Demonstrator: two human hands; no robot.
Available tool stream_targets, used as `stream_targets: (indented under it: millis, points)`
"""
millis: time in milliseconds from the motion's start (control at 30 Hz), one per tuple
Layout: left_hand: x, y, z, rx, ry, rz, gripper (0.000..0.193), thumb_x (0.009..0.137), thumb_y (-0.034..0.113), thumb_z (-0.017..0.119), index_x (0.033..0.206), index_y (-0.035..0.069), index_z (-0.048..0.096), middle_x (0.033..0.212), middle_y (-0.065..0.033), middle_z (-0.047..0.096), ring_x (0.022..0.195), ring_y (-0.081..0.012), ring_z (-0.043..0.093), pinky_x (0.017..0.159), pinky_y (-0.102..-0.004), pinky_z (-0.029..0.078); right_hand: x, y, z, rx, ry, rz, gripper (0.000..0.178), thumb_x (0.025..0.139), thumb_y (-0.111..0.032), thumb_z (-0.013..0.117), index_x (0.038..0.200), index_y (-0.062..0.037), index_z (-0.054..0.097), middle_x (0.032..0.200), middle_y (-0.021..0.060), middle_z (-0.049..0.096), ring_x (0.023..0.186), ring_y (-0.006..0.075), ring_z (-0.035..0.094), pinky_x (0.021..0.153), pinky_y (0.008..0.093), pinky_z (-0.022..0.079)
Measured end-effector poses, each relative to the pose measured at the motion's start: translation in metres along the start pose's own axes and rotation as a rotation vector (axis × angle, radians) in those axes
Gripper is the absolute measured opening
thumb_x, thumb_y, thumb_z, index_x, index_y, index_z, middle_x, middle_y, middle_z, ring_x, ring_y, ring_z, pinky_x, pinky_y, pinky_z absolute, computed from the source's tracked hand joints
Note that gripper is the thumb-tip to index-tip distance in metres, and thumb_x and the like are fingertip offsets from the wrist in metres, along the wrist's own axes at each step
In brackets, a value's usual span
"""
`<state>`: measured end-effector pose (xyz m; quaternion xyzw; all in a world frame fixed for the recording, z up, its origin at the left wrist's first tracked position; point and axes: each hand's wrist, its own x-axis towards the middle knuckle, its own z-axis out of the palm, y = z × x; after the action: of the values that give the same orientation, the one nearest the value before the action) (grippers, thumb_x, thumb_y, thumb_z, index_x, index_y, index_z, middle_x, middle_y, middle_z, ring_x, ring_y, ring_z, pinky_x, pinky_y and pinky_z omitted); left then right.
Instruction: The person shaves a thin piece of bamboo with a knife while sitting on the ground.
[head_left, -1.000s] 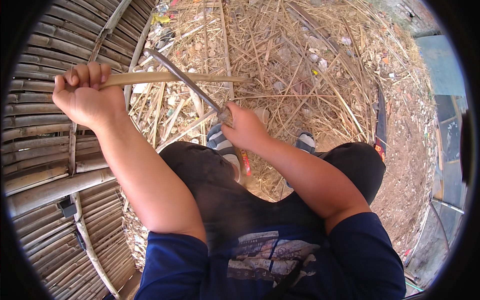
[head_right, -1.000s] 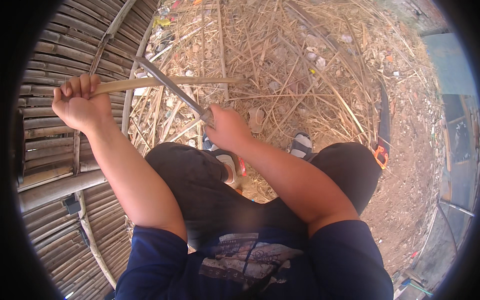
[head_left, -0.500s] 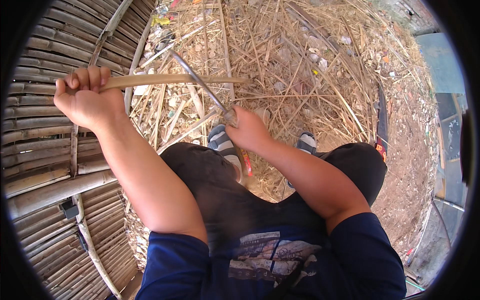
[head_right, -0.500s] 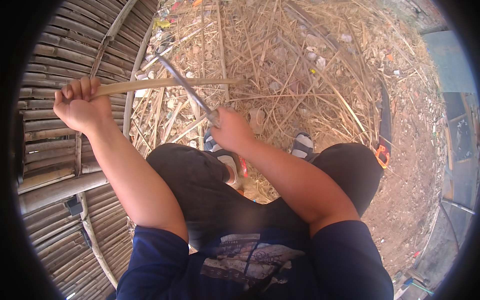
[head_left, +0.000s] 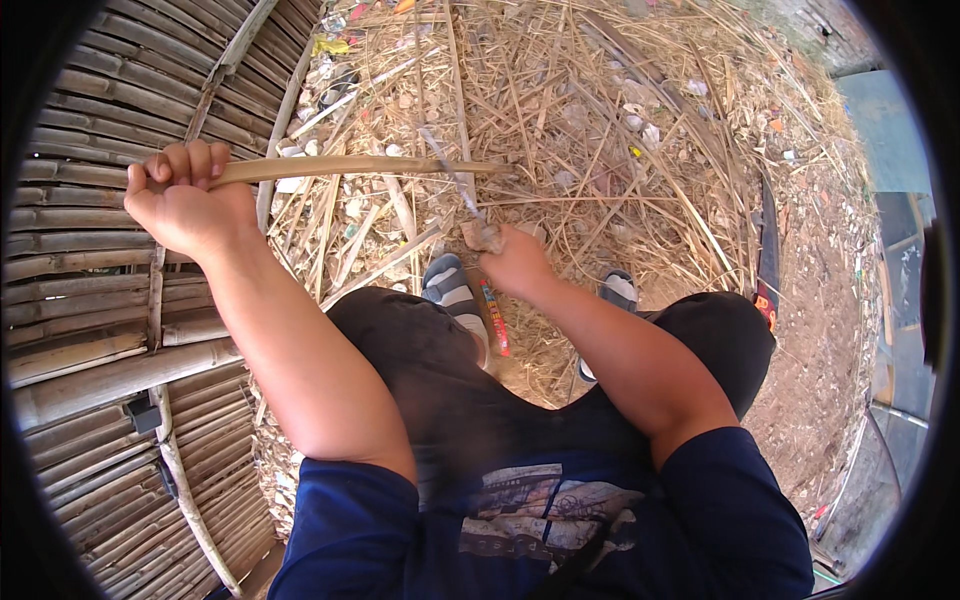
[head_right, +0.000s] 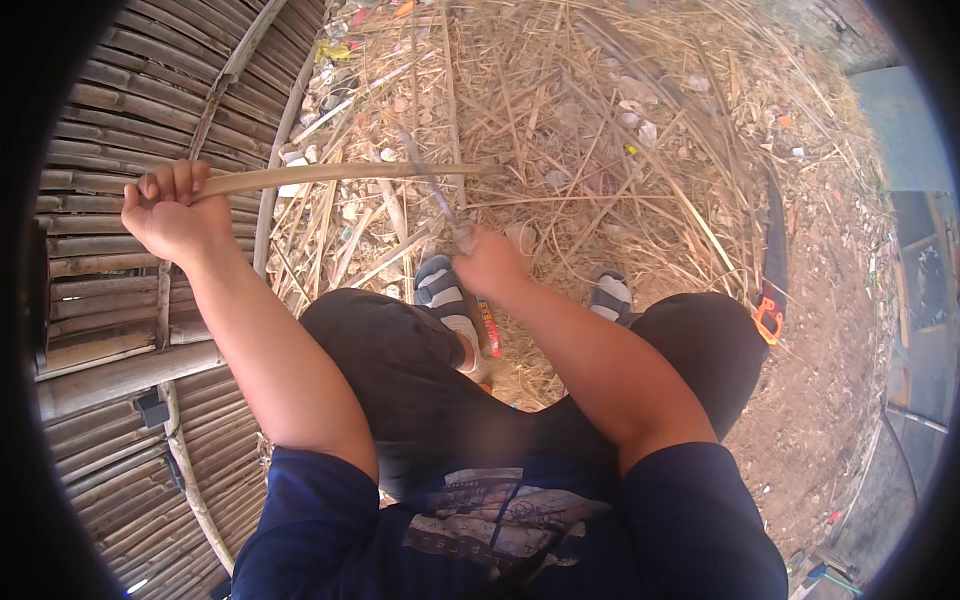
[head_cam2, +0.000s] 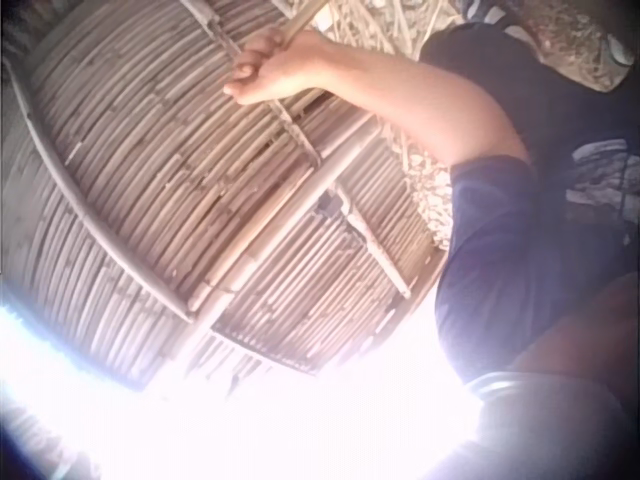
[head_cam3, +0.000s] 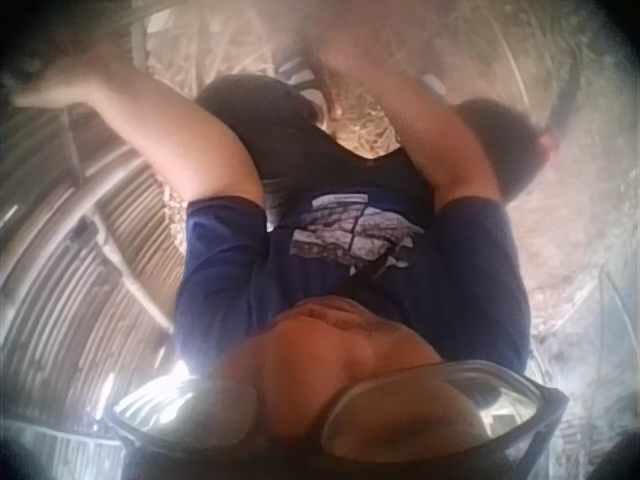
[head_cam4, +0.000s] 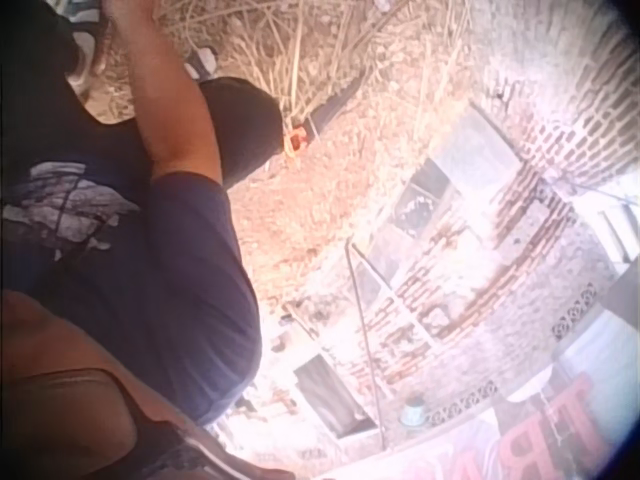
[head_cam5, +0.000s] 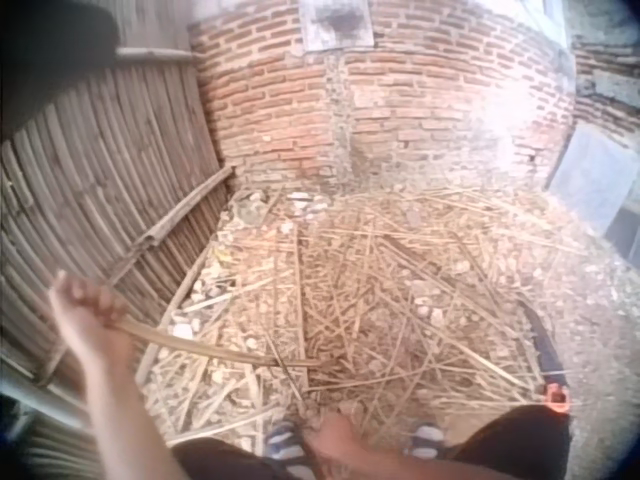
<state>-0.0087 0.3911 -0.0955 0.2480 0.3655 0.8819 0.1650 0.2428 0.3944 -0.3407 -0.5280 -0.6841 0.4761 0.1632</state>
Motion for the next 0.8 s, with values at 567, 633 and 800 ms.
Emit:
stream_targets:
  millis: [567,633,800]
  points:
    - [-0.004,-0.001,0.007,0.002,0.016,0.013,0.030,0.096,0.028,0.040,0.071,0.013,0.035,0.061,0.0001,0.027,0.054,-0.0137,0.020,0.053,-0.0317,0.023,0.011,0.013,-0.004,-0.026,0.035,0.069,0.040,0.076,-0.024,0.069,0.105,0.0012,0.059,0.092,0.0258,0.067,0.091,0.0424,0.066,0.081,0.0465,0.052]
    - [-0.006,-0.001,0.011,0.008,0.006,0.019,0.029,0.096,0.027,0.040,0.070,0.013,0.035,0.061,-0.0002,0.027,0.054,-0.0144,0.021,0.054,-0.0320,0.023,0.002,-0.009,0.001,-0.039,0.055,-0.063,0.040,0.076,-0.024,0.069,0.106,0.0009,0.059,0.090,0.0257,0.067,0.088,0.0426,0.066,0.079,0.0458,0.052]
    - [-0.009,0.003,0.009,0.000,-0.059,0.010,0.029,0.095,0.025,0.039,0.070,0.013,0.034,0.061,-0.0009,0.026,0.054,-0.0152,0.022,0.054,-0.0320,0.025,-0.006,-0.046,-0.004,0.043,-0.063,-0.163,0.040,0.078,-0.018,0.064,0.114,-0.0011,0.060,0.099,0.0294,0.066,0.097,0.0439,0.064,0.085,0.0495,0.052]
